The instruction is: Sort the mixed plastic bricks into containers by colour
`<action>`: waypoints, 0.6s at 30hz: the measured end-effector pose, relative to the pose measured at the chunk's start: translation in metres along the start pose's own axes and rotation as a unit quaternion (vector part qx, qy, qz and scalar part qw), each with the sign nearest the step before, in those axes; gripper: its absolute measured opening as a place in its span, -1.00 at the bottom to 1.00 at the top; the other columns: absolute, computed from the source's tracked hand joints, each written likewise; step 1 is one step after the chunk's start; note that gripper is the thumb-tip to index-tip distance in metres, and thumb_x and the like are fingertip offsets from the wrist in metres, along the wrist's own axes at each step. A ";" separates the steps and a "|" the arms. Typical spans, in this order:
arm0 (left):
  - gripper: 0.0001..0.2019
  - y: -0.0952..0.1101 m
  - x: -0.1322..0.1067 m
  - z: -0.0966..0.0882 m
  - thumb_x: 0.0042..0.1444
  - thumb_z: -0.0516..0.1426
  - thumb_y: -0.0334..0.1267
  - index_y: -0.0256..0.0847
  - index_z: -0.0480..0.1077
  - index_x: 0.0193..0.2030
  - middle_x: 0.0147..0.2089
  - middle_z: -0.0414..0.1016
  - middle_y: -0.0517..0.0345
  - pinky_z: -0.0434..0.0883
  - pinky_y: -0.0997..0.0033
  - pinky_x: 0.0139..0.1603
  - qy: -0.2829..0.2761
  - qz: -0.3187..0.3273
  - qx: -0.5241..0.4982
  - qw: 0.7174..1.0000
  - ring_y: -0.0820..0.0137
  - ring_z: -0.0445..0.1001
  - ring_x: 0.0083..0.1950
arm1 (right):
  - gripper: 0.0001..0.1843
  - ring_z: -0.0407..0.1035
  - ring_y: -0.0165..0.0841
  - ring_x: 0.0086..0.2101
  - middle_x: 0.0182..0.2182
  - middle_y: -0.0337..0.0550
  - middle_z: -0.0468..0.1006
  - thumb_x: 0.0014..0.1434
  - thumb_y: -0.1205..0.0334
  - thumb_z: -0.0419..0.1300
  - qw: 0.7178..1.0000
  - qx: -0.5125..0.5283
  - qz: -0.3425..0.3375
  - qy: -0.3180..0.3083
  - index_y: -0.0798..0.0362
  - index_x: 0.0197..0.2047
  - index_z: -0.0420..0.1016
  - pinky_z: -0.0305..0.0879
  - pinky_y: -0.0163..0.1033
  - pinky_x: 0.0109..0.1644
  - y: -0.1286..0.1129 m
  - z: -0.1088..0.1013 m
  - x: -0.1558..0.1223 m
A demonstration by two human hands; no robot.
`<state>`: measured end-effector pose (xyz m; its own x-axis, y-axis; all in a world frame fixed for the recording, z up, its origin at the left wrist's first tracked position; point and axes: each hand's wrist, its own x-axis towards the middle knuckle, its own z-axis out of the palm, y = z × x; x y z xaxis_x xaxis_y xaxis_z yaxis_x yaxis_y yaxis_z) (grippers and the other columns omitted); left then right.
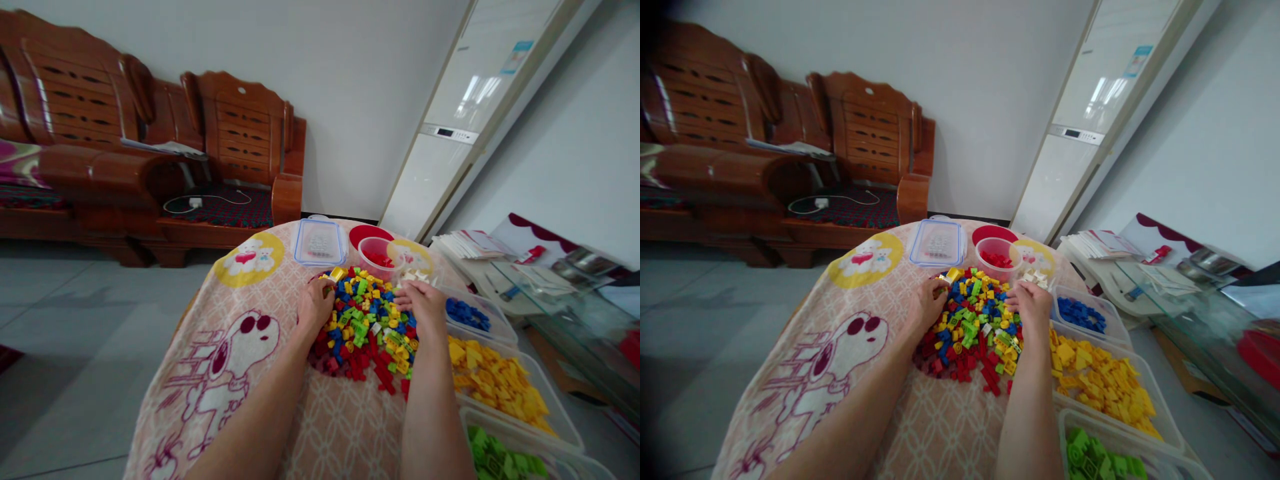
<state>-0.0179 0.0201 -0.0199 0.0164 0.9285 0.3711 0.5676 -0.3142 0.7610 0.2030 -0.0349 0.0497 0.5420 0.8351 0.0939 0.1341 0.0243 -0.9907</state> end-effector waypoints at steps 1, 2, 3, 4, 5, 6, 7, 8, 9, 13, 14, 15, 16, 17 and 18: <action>-0.77 0.000 0.000 0.000 0.04 0.11 -0.39 -0.20 0.52 -0.18 -0.13 0.56 0.04 0.39 0.23 0.01 -0.001 0.002 -0.001 1.000 0.26 0.49 -0.09 | -0.66 0.45 -0.37 -0.60 -0.59 -0.19 0.54 -0.08 0.05 0.26 0.998 -0.038 0.008 -0.053 0.16 -0.33 0.49 0.34 -0.39 -0.64 -0.004 0.002 -0.005; -0.77 0.000 0.000 0.000 0.04 0.11 -0.39 -0.19 0.52 -0.18 -0.13 0.56 0.04 0.39 0.23 0.00 0.000 0.002 -0.002 1.000 0.26 0.49 -0.09 | -0.70 0.43 -0.40 -0.63 -0.60 -0.19 0.53 -0.04 0.05 0.24 0.991 -0.080 0.014 -0.108 0.15 -0.38 0.47 0.29 -0.41 -0.67 -0.008 0.003 -0.010; -0.78 0.000 0.000 -0.001 0.04 0.11 -0.38 -0.19 0.52 -0.19 -0.14 0.56 0.05 0.39 0.23 0.00 0.001 0.001 -0.001 1.000 0.26 0.48 -0.10 | -0.73 0.41 -0.42 -0.65 -0.62 -0.20 0.53 0.01 0.05 0.21 0.978 -0.125 0.023 -0.165 0.13 -0.42 0.45 0.25 -0.43 -0.69 -0.012 0.005 -0.014; -0.78 0.000 0.000 -0.001 0.04 0.11 -0.38 -0.18 0.53 -0.19 -0.14 0.56 0.05 0.39 0.23 -0.01 0.000 -0.001 0.001 1.000 0.26 0.48 -0.10 | -0.73 0.39 -0.43 -0.67 -0.64 -0.20 0.51 0.05 0.06 0.19 0.960 -0.169 0.035 -0.222 0.12 -0.45 0.42 0.22 -0.45 -0.71 -0.015 0.008 -0.019; -0.78 0.000 0.000 -0.001 0.04 0.11 -0.38 -0.18 0.53 -0.20 -0.14 0.56 0.05 0.39 0.23 -0.01 -0.001 -0.002 0.002 1.000 0.26 0.48 -0.10 | -0.73 0.38 -0.43 -0.69 -0.66 -0.21 0.50 0.09 0.07 0.16 0.938 -0.210 0.049 -0.272 0.10 -0.48 0.39 0.18 -0.46 -0.73 -0.017 0.011 -0.023; -0.79 0.000 0.000 -0.002 0.04 0.11 -0.38 -0.18 0.53 -0.20 -0.15 0.56 0.06 0.39 0.24 -0.01 -0.002 -0.003 0.002 1.000 0.27 0.48 -0.10 | -0.71 0.37 -0.43 -0.71 -0.68 -0.22 0.49 0.13 0.07 0.13 0.915 -0.246 0.064 -0.312 0.09 -0.50 0.37 0.16 -0.46 -0.74 -0.018 0.015 -0.027; -0.78 0.001 0.000 -0.002 0.04 0.10 -0.38 -0.18 0.52 -0.20 -0.14 0.56 0.06 0.39 0.25 0.00 -0.002 -0.004 0.001 1.000 0.27 0.48 -0.10 | -0.70 0.37 -0.43 -0.71 -0.70 -0.22 0.48 0.15 0.08 0.11 0.895 -0.275 0.075 -0.342 0.08 -0.52 0.35 0.16 -0.46 -0.75 -0.018 0.019 -0.030; -0.78 0.000 0.000 -0.002 0.04 0.10 -0.39 -0.18 0.52 -0.20 -0.14 0.56 0.07 0.38 0.25 0.00 -0.002 -0.005 -0.001 1.000 0.28 0.48 -0.09 | -0.69 0.37 -0.42 -0.72 -0.71 -0.22 0.47 0.17 0.10 0.09 0.880 -0.296 0.082 -0.361 0.08 -0.53 0.34 0.16 -0.46 -0.75 -0.018 0.024 -0.033; -0.78 0.000 0.000 -0.002 0.04 0.10 -0.39 -0.19 0.52 -0.19 -0.13 0.56 0.07 0.38 0.26 0.00 -0.002 -0.006 -0.003 1.000 0.28 0.48 -0.09 | -0.69 0.37 -0.42 -0.72 -0.71 -0.22 0.47 0.18 0.11 0.08 0.871 -0.310 0.082 -0.371 0.08 -0.53 0.33 0.17 -0.45 -0.74 -0.017 0.029 -0.035; -0.78 -0.001 0.000 -0.001 0.04 0.10 -0.39 -0.20 0.52 -0.19 -0.15 0.56 0.07 0.38 0.29 -0.02 0.001 -0.009 -0.010 1.000 0.30 0.48 -0.11 | -0.72 0.41 -0.44 -0.65 -0.66 -0.22 0.50 0.17 0.17 0.08 0.885 -0.287 0.035 -0.365 0.09 -0.53 0.36 0.26 -0.45 -0.65 -0.016 0.042 -0.037; -0.78 -0.001 0.000 -0.001 0.04 0.09 -0.39 -0.20 0.52 -0.20 -0.17 0.55 0.07 0.38 0.29 -0.04 0.001 -0.010 -0.011 1.000 0.30 0.48 -0.12 | -0.73 0.43 -0.44 -0.61 -0.61 -0.20 0.53 0.17 0.17 0.09 0.895 -0.264 0.020 -0.358 0.10 -0.51 0.38 0.29 -0.45 -0.61 -0.016 0.044 -0.036; -0.79 -0.001 0.000 -0.001 0.04 0.09 -0.39 -0.20 0.52 -0.21 -0.18 0.55 0.07 0.38 0.30 -0.05 0.000 -0.011 -0.012 1.000 0.30 0.48 -0.13 | -0.75 0.46 -0.43 -0.56 -0.57 -0.18 0.55 0.16 0.17 0.09 0.905 -0.240 0.006 -0.352 0.11 -0.49 0.41 0.32 -0.44 -0.57 -0.017 0.044 -0.035; -0.79 -0.001 0.000 -0.001 0.04 0.09 -0.39 -0.21 0.52 -0.21 -0.18 0.55 0.07 0.39 0.30 -0.06 0.000 -0.011 -0.013 1.000 0.30 0.48 -0.14 | -0.77 0.48 -0.42 -0.52 -0.53 -0.17 0.57 0.14 0.18 0.10 0.911 -0.221 -0.005 -0.348 0.11 -0.46 0.44 0.35 -0.43 -0.54 -0.017 0.043 -0.034; -0.79 -0.001 0.000 -0.001 0.04 0.09 -0.39 -0.21 0.52 -0.21 -0.18 0.55 0.06 0.39 0.30 -0.07 0.000 -0.011 -0.014 1.000 0.30 0.48 -0.15 | -0.80 0.49 -0.41 -0.50 -0.52 -0.17 0.57 0.12 0.19 0.11 0.914 -0.213 -0.011 -0.344 0.11 -0.44 0.46 0.35 -0.42 -0.52 -0.017 0.041 -0.033; -0.79 -0.001 0.000 -0.001 0.04 0.09 -0.39 -0.21 0.52 -0.21 -0.18 0.55 0.06 0.39 0.30 -0.08 0.002 -0.010 -0.014 1.000 0.30 0.48 -0.15 | -0.82 0.48 -0.41 -0.51 -0.53 -0.18 0.57 0.10 0.21 0.12 0.914 -0.219 -0.011 -0.343 0.11 -0.44 0.47 0.34 -0.42 -0.52 -0.017 0.039 -0.033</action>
<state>-0.0191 0.0203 -0.0195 0.0015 0.9341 0.3570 0.5442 -0.3003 0.7834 0.1503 -0.0412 0.0599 -0.0915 0.9886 -0.1194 0.5386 -0.0517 -0.8410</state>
